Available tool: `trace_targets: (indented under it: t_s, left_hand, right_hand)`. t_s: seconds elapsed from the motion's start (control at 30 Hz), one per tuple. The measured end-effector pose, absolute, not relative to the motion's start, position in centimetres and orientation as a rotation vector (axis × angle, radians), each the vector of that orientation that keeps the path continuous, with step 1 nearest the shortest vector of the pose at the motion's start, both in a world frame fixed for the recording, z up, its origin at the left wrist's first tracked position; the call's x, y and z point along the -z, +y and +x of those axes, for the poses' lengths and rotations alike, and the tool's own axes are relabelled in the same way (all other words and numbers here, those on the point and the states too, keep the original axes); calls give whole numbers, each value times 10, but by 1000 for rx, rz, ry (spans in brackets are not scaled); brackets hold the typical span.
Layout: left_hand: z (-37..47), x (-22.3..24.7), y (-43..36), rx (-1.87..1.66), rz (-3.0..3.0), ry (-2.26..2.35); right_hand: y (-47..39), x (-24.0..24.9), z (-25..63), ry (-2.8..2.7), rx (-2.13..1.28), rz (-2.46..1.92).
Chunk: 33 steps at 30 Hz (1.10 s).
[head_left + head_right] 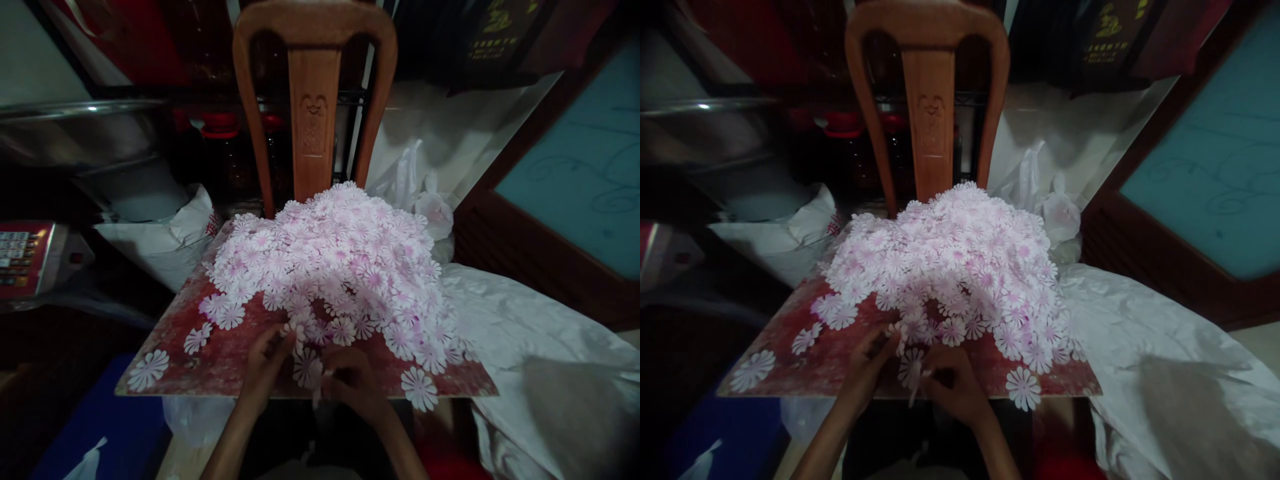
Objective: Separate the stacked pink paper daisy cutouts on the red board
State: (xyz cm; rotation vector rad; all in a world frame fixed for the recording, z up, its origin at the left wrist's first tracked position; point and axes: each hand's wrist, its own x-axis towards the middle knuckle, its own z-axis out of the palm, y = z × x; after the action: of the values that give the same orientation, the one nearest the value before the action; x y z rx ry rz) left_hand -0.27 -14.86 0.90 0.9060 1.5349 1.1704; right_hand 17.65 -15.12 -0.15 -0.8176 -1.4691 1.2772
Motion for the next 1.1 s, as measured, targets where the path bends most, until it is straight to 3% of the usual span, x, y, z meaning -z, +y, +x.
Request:
trace_targets:
  t_s: [0.4, 0.6, 0.9, 1.1]
  left_hand:
    - [-4, -9, -150, -975, 1120, 1481]
    - [-6, -15, -155, -1155, 1079, 1395]
    - [9, -18, -157, -821, 1701, 1567]
    - [7, -15, -156, -800, 1523, 1568]
  right_hand:
    - [-144, -16, 163, -1432, -1362, -1102]
    - [-148, -13, 172, -1566, -1395, -1009]
    - [-149, -17, 170, -1649, -1386, -966]
    - [-148, -20, 170, -1554, -1386, -1083]
